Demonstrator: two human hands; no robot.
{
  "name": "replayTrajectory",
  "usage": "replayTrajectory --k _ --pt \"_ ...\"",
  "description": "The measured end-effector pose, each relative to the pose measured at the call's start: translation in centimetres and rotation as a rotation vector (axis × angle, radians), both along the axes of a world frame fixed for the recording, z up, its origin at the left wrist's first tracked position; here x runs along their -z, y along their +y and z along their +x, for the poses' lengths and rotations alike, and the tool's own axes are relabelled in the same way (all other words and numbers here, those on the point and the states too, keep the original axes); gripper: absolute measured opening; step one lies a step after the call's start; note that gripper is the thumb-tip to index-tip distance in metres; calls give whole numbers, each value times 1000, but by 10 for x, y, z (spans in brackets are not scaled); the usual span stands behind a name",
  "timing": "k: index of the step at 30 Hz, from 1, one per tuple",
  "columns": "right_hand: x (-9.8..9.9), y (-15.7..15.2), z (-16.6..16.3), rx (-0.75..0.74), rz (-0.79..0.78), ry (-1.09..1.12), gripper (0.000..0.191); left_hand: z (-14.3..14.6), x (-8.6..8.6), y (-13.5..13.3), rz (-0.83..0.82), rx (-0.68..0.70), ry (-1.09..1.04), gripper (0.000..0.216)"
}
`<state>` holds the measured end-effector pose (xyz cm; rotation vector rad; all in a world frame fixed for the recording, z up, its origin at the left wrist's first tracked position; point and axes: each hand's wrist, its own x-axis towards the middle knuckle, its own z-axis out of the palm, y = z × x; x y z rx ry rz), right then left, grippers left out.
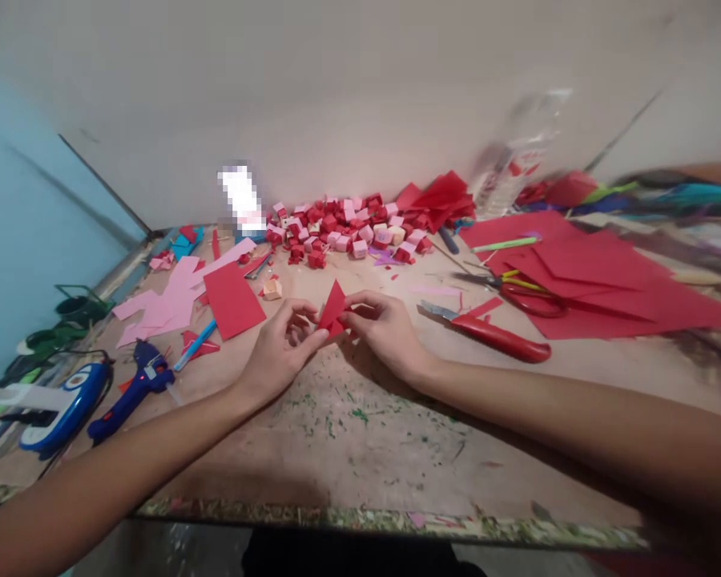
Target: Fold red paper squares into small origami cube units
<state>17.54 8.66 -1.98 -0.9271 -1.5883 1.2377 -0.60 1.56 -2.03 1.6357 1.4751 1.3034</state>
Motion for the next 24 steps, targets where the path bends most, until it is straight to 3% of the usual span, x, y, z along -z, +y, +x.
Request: replayTrajectory --k 3,6,12,19,24 --pt "-4 -3 1 -6 -85 26 5 -3 -1 1 5 9 12 15" --pt "-9 -7 1 -15 -156 124 16 -6 0 4 13 5 -64 10" --pt "-11 -5 3 -123 -288 380 40 -8 3 10 -75 -21 -314 21" --pt "-7 3 3 -286 -249 113 31 -11 2 12 -158 52 -381 29" --pt "-8 3 4 -241 -203 64 27 -9 -4 10 -219 203 -382 29"
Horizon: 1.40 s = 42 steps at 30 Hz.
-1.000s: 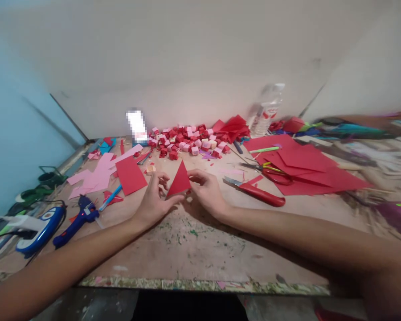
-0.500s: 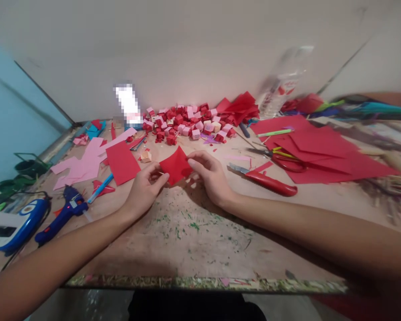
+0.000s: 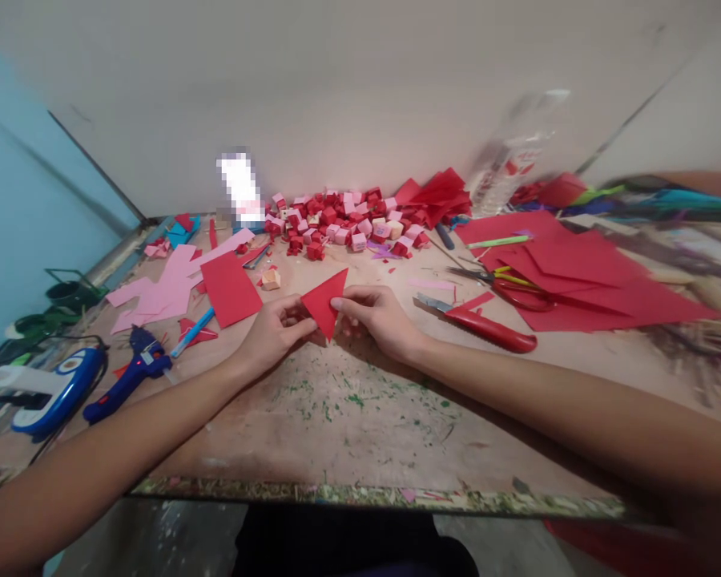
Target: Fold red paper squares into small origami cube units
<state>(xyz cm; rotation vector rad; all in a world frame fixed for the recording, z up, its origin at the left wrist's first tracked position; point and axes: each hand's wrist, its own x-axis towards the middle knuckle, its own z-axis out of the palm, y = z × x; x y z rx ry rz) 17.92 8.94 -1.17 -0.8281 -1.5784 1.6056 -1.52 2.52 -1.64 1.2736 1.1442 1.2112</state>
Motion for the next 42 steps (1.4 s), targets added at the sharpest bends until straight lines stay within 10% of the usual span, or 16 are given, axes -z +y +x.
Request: replayTrajectory --k 31,42 --pt "-1 0 2 -110 184 -216 36 -2 -5 -8 22 105 292 36" --pt "-3 -3 1 -41 20 -20 32 0 -2 -9 93 144 424 28"
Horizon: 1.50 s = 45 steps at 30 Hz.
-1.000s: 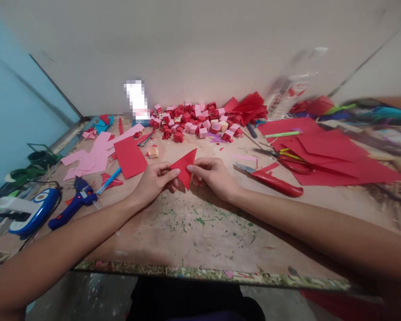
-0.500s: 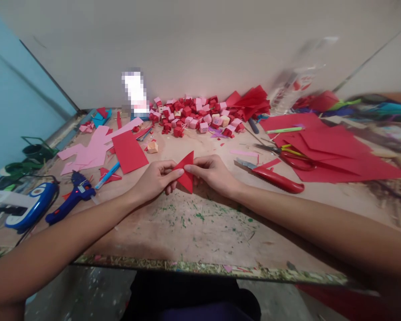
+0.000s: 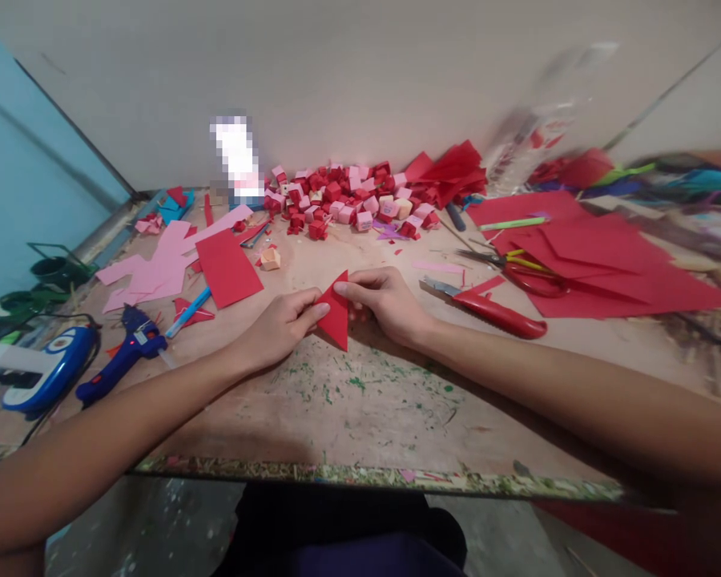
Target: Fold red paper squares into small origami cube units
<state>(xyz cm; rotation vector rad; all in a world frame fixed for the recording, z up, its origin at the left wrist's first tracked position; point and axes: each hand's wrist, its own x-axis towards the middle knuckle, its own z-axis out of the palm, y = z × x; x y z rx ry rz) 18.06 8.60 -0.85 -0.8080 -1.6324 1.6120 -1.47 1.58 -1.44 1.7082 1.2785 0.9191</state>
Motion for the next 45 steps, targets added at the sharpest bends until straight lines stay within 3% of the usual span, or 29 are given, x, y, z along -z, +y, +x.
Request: replayTrajectory --k 14,27,31,36,42,45 --pt "0 0 -1 39 -4 27 35 1 -2 -1 40 -7 54 30" --pt "2 3 -3 107 -173 195 29 -1 -2 1 11 41 21 31" --pt "2 4 -4 163 -216 216 25 -2 5 2 -34 5 -102 32" --pt "0 1 -2 -24 9 -22 42 -1 10 0 -130 -29 -315 28" --pt "-3 0 1 -130 149 -175 44 -2 3 -4 110 -146 -26 34" --pt "-3 0 0 -138 158 -177 44 -3 3 -4 122 -149 -24 33"
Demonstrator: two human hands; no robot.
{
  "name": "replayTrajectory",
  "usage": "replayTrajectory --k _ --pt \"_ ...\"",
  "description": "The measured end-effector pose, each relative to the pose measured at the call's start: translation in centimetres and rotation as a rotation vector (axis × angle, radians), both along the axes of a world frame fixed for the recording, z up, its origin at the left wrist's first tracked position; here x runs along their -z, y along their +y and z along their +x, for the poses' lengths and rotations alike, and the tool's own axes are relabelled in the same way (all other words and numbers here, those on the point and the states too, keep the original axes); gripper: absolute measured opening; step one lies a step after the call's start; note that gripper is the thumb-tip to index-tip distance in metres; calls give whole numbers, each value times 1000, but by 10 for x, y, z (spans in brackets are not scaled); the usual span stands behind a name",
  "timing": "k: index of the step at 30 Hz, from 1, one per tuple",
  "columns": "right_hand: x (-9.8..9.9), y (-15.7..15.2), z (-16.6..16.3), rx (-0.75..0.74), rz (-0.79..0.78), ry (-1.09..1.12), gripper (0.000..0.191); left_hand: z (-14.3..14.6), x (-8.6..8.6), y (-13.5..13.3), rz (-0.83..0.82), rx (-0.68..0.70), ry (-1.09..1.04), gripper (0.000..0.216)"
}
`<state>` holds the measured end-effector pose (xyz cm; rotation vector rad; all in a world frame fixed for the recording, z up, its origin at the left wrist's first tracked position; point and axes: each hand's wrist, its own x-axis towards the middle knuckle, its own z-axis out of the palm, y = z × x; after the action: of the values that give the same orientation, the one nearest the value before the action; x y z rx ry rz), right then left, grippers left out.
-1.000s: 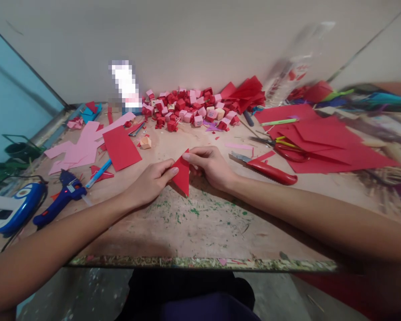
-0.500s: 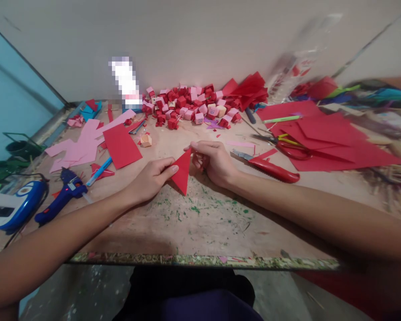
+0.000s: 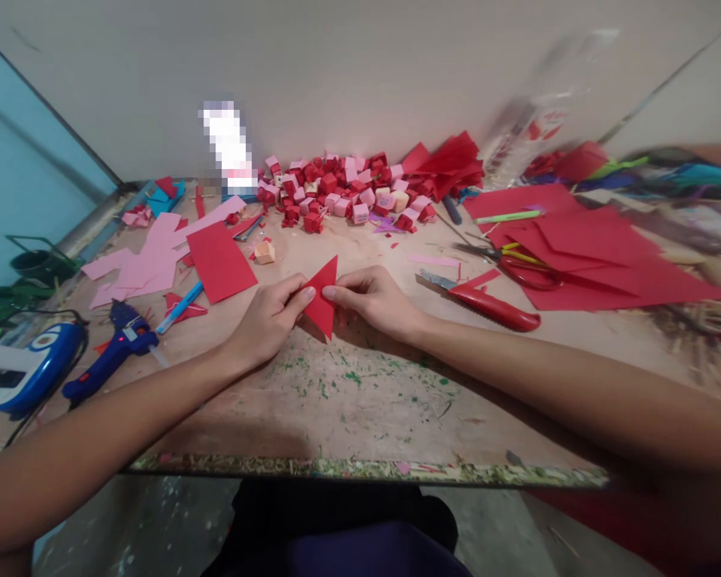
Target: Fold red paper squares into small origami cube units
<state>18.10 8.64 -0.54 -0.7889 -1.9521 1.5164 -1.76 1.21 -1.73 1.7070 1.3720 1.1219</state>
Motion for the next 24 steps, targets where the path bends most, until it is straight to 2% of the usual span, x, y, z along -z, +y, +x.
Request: replayTrajectory --k 6,19,24 --pt "0 1 -1 -69 -17 2 36 -2 4 3 -29 -28 -115 35" --pt "2 3 0 -71 -36 4 34 -3 3 3 5 -92 -130 36" --pt "-1 0 -1 -65 -33 -12 34 -3 5 4 -30 -129 -195 33"
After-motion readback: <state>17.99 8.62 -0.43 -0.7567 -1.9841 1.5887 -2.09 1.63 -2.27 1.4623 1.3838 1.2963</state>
